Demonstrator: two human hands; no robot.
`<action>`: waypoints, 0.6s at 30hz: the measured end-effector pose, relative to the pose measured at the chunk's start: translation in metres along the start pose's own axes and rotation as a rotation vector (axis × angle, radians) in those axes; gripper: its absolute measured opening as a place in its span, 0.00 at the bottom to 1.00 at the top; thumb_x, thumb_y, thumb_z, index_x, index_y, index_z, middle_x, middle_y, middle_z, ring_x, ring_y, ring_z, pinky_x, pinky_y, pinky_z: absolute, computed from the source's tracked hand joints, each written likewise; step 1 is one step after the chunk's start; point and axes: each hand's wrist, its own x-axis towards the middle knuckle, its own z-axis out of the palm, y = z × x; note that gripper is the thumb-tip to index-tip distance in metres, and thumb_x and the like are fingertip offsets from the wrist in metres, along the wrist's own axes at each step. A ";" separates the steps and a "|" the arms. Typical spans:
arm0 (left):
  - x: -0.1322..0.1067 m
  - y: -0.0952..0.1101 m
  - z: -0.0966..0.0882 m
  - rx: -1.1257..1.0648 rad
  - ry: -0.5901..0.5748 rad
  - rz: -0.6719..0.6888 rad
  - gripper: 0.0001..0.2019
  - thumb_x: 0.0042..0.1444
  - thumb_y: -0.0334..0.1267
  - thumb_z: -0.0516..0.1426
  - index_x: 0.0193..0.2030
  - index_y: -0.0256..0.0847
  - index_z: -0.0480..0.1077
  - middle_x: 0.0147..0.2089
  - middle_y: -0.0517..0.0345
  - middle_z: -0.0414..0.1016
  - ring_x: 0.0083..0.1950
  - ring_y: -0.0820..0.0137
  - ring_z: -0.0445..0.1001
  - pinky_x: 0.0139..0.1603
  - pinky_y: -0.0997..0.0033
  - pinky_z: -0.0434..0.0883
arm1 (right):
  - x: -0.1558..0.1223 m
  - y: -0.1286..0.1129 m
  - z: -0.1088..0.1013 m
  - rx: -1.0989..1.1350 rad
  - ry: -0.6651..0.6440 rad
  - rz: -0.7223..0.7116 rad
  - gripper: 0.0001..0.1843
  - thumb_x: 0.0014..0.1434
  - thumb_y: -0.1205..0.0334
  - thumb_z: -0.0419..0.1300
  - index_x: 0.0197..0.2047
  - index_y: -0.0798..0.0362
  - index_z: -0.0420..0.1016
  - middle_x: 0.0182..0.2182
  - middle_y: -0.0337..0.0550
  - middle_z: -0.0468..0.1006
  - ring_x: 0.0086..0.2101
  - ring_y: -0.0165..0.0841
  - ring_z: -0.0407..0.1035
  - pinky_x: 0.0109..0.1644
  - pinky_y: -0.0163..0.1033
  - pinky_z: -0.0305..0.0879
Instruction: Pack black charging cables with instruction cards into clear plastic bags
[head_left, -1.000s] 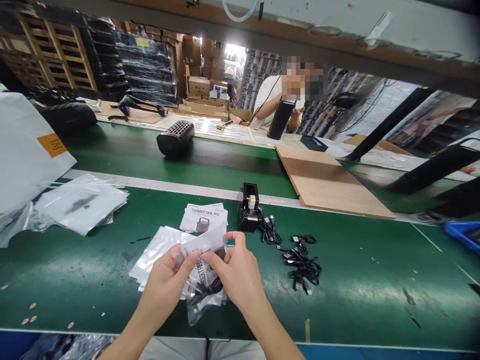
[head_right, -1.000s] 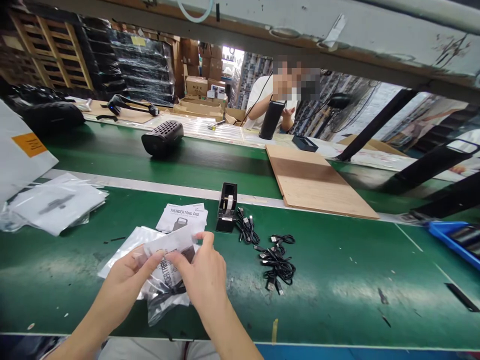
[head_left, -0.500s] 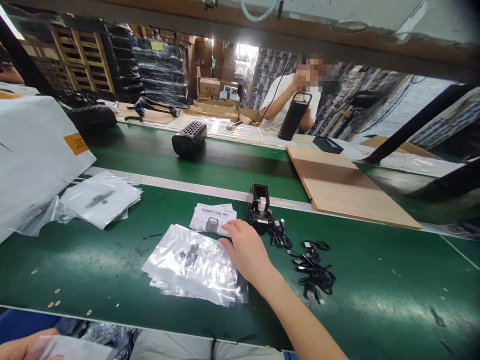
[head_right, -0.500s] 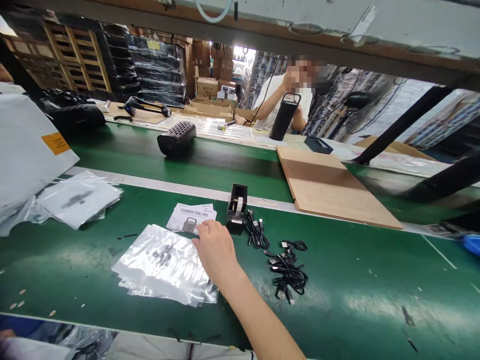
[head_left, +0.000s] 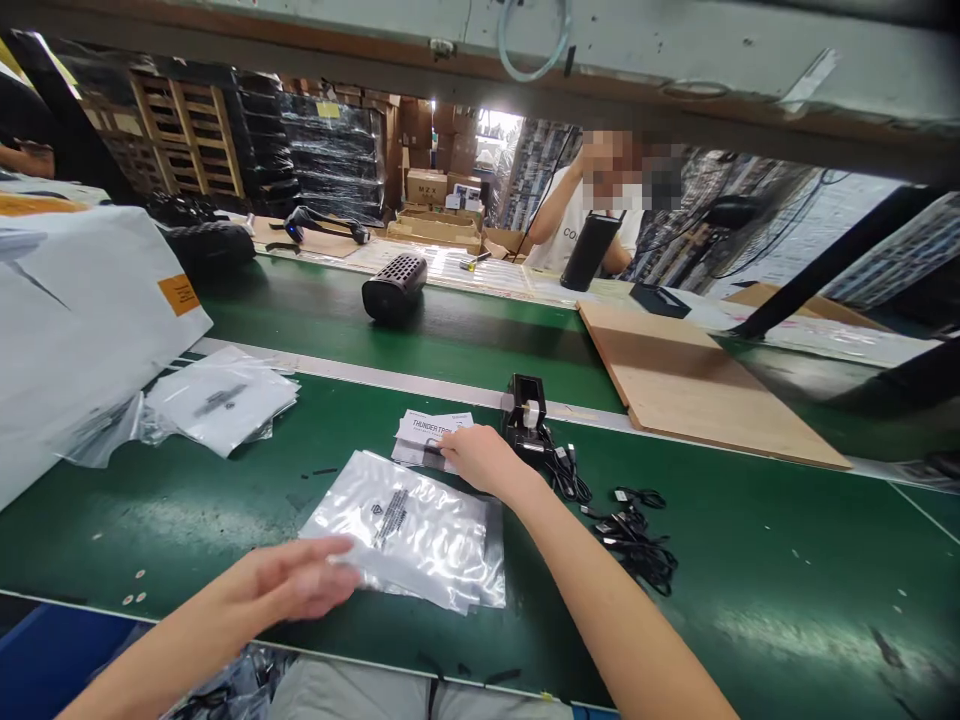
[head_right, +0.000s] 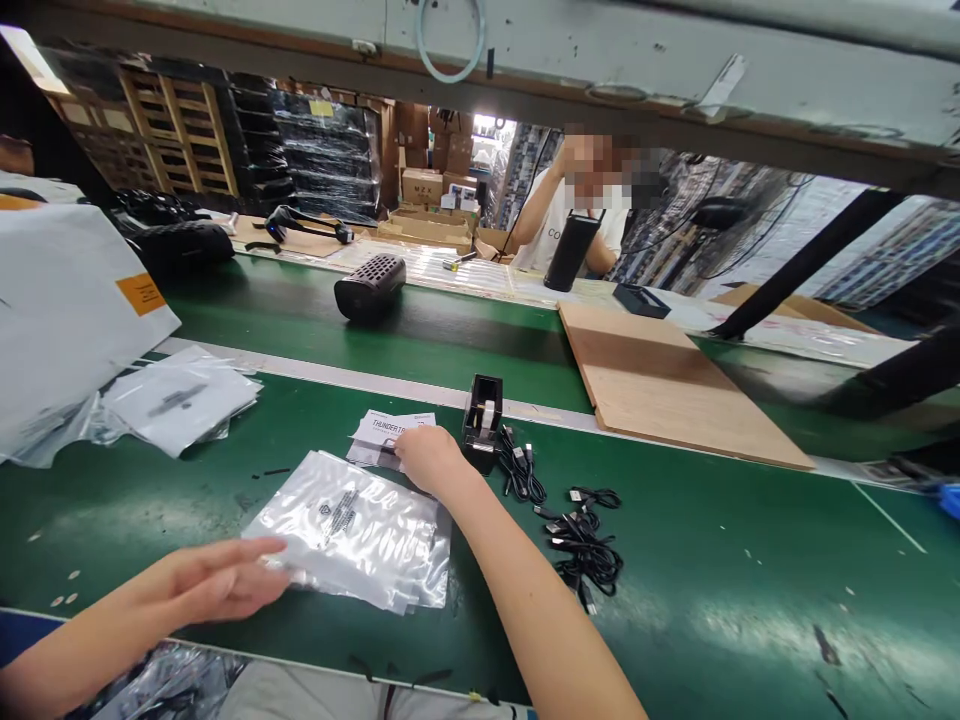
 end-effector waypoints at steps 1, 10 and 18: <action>0.012 0.010 0.010 -0.089 -0.151 -0.085 0.22 0.49 0.50 0.57 0.48 0.42 0.71 0.45 0.48 0.77 0.48 0.59 0.74 0.49 0.64 0.71 | -0.004 -0.003 -0.003 0.009 0.014 -0.009 0.13 0.57 0.70 0.50 0.32 0.55 0.76 0.29 0.49 0.79 0.32 0.40 0.73 0.35 0.39 0.63; 0.048 0.025 0.072 -0.368 -0.211 -0.069 0.14 0.54 0.39 0.56 0.47 0.40 0.69 0.47 0.55 0.75 0.46 0.68 0.73 0.47 0.71 0.71 | -0.102 -0.036 0.010 0.889 0.392 0.287 0.32 0.55 0.57 0.56 0.61 0.52 0.52 0.59 0.50 0.57 0.55 0.40 0.57 0.56 0.47 0.56; 0.052 0.013 0.100 0.673 0.087 0.317 0.14 0.51 0.52 0.52 0.31 0.44 0.68 0.32 0.59 0.70 0.32 0.66 0.68 0.30 0.69 0.66 | -0.155 0.012 0.030 1.574 0.357 0.745 0.25 0.49 0.52 0.63 0.49 0.54 0.70 0.42 0.48 0.77 0.36 0.38 0.71 0.32 0.37 0.67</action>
